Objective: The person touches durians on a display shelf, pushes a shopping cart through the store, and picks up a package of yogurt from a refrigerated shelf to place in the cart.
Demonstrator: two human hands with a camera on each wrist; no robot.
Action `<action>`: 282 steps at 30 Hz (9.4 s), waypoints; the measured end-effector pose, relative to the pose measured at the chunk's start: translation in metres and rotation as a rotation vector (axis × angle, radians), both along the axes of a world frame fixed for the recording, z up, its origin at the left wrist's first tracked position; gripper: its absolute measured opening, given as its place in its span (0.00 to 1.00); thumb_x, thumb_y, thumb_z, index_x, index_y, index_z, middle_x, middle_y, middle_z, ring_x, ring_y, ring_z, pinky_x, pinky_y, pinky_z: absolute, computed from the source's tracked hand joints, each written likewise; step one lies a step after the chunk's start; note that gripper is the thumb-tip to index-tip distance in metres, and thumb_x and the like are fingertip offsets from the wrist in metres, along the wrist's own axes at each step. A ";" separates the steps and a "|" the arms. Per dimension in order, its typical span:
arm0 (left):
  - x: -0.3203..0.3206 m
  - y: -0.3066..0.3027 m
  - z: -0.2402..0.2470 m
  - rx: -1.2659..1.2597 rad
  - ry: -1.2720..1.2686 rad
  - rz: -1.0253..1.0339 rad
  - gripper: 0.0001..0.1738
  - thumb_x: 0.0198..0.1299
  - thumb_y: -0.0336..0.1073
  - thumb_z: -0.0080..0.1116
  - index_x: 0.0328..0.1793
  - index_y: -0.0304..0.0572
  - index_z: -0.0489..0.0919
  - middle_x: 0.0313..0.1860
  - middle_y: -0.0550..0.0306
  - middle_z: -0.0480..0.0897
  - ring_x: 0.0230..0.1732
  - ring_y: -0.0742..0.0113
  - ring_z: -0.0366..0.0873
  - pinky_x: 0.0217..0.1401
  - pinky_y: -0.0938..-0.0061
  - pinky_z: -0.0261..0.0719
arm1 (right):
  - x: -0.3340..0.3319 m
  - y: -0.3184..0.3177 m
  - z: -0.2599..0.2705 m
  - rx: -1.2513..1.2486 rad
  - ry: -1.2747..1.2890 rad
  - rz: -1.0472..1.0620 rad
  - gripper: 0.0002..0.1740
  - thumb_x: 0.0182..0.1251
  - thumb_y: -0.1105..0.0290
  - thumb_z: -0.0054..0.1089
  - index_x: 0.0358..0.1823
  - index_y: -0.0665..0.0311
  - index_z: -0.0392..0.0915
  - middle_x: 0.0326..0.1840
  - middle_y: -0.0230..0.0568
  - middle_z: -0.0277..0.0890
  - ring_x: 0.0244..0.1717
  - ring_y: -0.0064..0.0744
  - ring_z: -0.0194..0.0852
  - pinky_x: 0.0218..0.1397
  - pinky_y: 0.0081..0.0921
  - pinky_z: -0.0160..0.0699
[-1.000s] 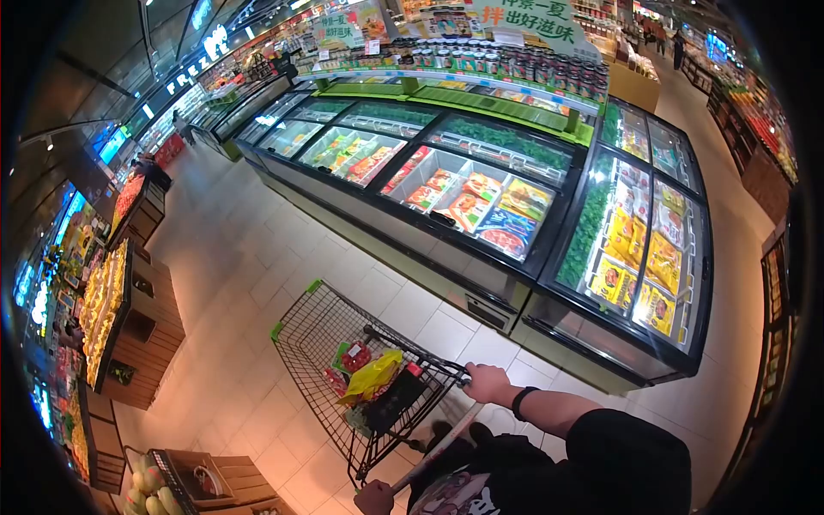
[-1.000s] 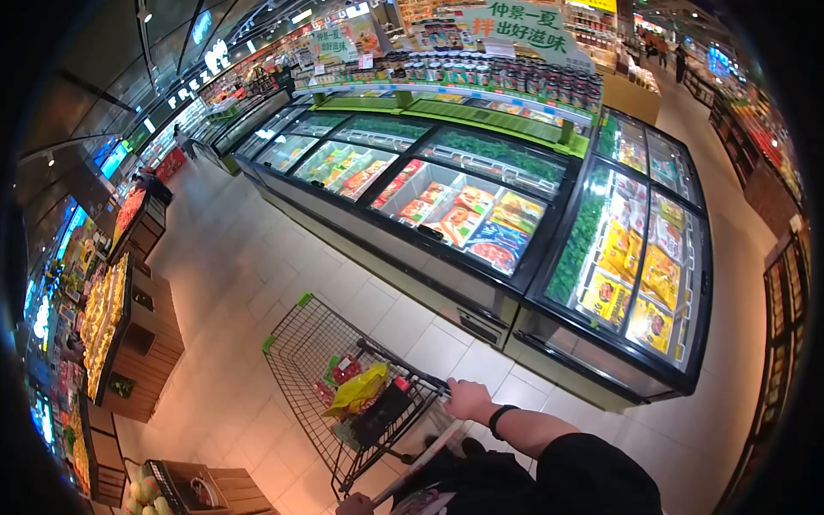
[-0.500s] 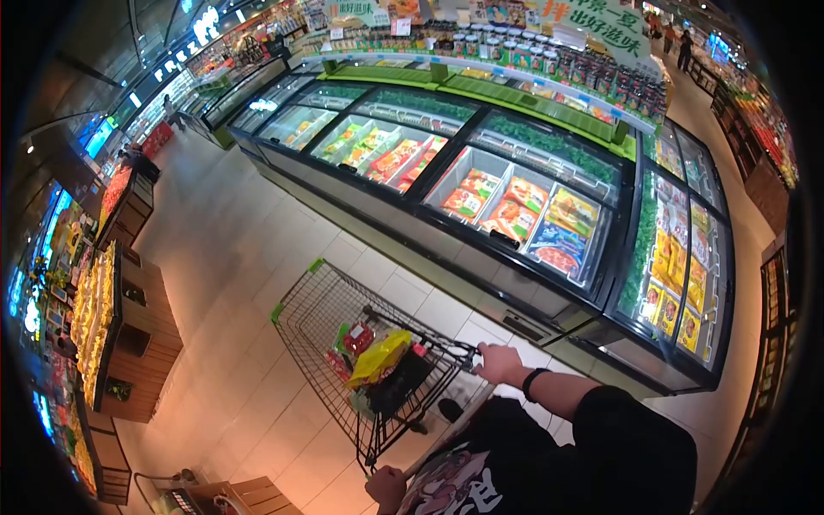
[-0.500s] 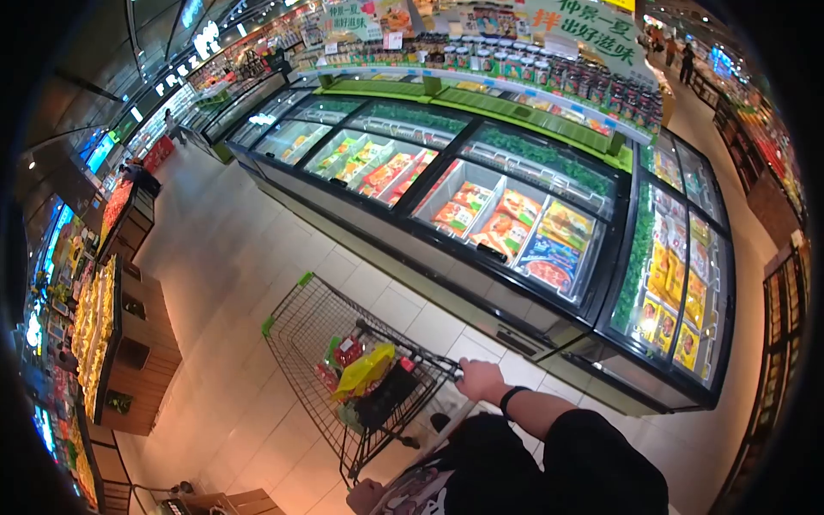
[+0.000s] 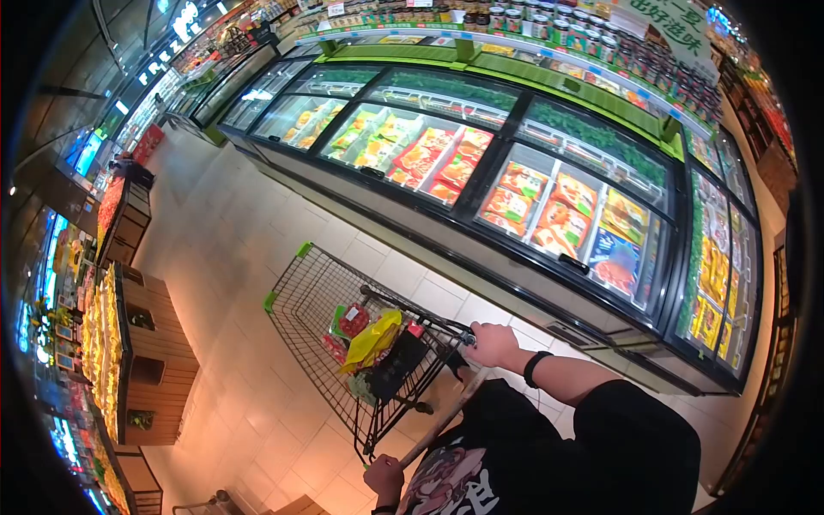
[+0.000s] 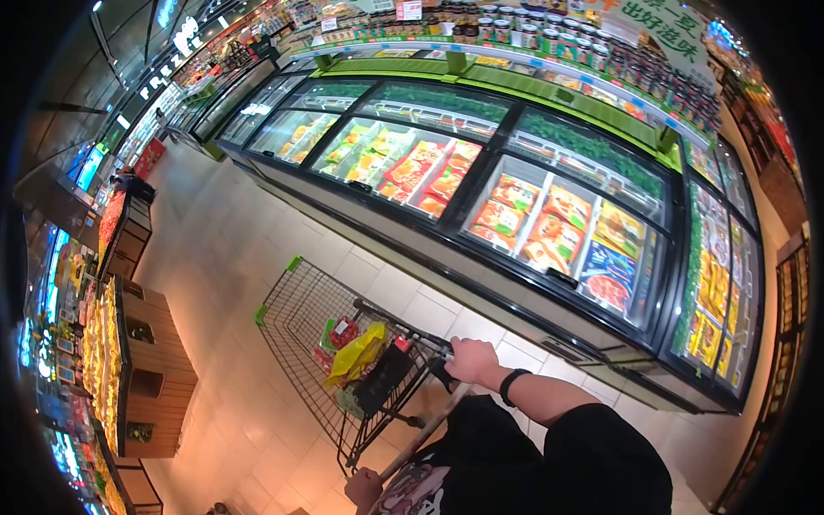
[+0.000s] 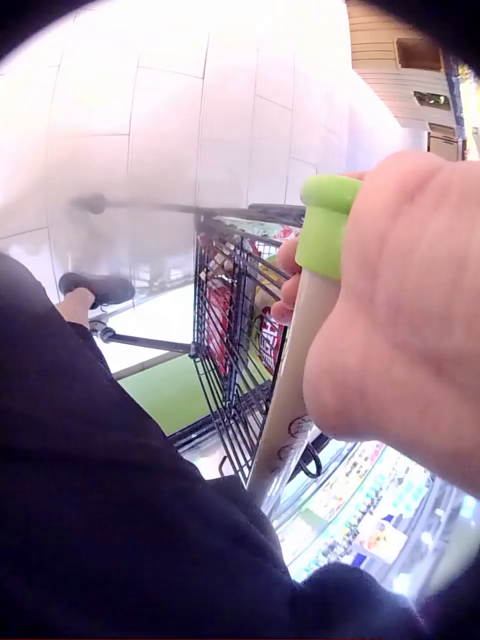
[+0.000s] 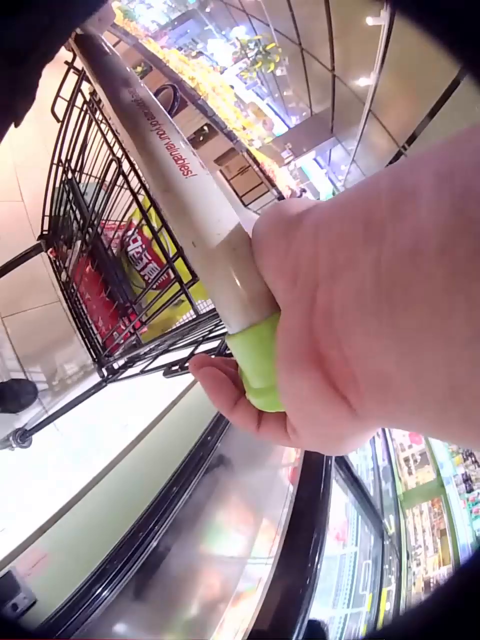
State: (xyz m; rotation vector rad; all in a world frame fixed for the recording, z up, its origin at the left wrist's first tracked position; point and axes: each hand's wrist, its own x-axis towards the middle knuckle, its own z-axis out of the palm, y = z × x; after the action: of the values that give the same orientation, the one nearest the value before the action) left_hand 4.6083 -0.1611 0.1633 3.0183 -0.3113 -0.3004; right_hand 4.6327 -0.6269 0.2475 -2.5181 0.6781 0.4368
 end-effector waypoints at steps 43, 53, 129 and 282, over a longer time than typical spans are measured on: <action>0.807 0.035 0.042 -0.026 0.073 0.231 0.13 0.65 0.47 0.63 0.33 0.52 0.89 0.26 0.53 0.88 0.30 0.50 0.87 0.38 0.55 0.82 | 0.859 0.044 -0.038 0.103 -0.032 -0.070 0.29 0.61 0.57 0.70 0.61 0.64 0.83 0.48 0.59 0.90 0.52 0.61 0.90 0.58 0.52 0.88; 0.992 0.041 0.056 -0.137 0.117 0.316 0.12 0.63 0.49 0.66 0.34 0.53 0.89 0.29 0.57 0.90 0.34 0.52 0.90 0.39 0.58 0.86 | 1.063 0.038 -0.074 0.097 0.019 0.182 0.20 0.62 0.66 0.62 0.52 0.71 0.84 0.52 0.66 0.88 0.57 0.66 0.88 0.64 0.55 0.86; 2.379 0.257 0.039 -0.065 0.233 0.266 0.16 0.64 0.50 0.60 0.34 0.51 0.90 0.30 0.53 0.90 0.36 0.49 0.89 0.48 0.52 0.80 | 2.382 0.261 -0.040 -0.087 -0.081 -0.078 0.16 0.65 0.58 0.68 0.49 0.58 0.90 0.43 0.55 0.90 0.48 0.59 0.91 0.55 0.54 0.90; 5.548 0.531 0.021 -0.129 0.232 0.388 0.15 0.62 0.51 0.59 0.37 0.56 0.92 0.36 0.53 0.91 0.41 0.46 0.89 0.49 0.50 0.82 | 5.568 0.533 -0.126 -0.042 -0.183 -0.087 0.12 0.59 0.64 0.72 0.43 0.59 0.91 0.38 0.54 0.90 0.44 0.59 0.91 0.53 0.51 0.89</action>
State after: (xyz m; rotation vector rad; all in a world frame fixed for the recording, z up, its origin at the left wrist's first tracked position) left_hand 10.1567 0.3695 0.1843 2.7956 0.2599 -0.5608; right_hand 10.2004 -0.0937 0.1217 -2.5173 0.7278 0.1612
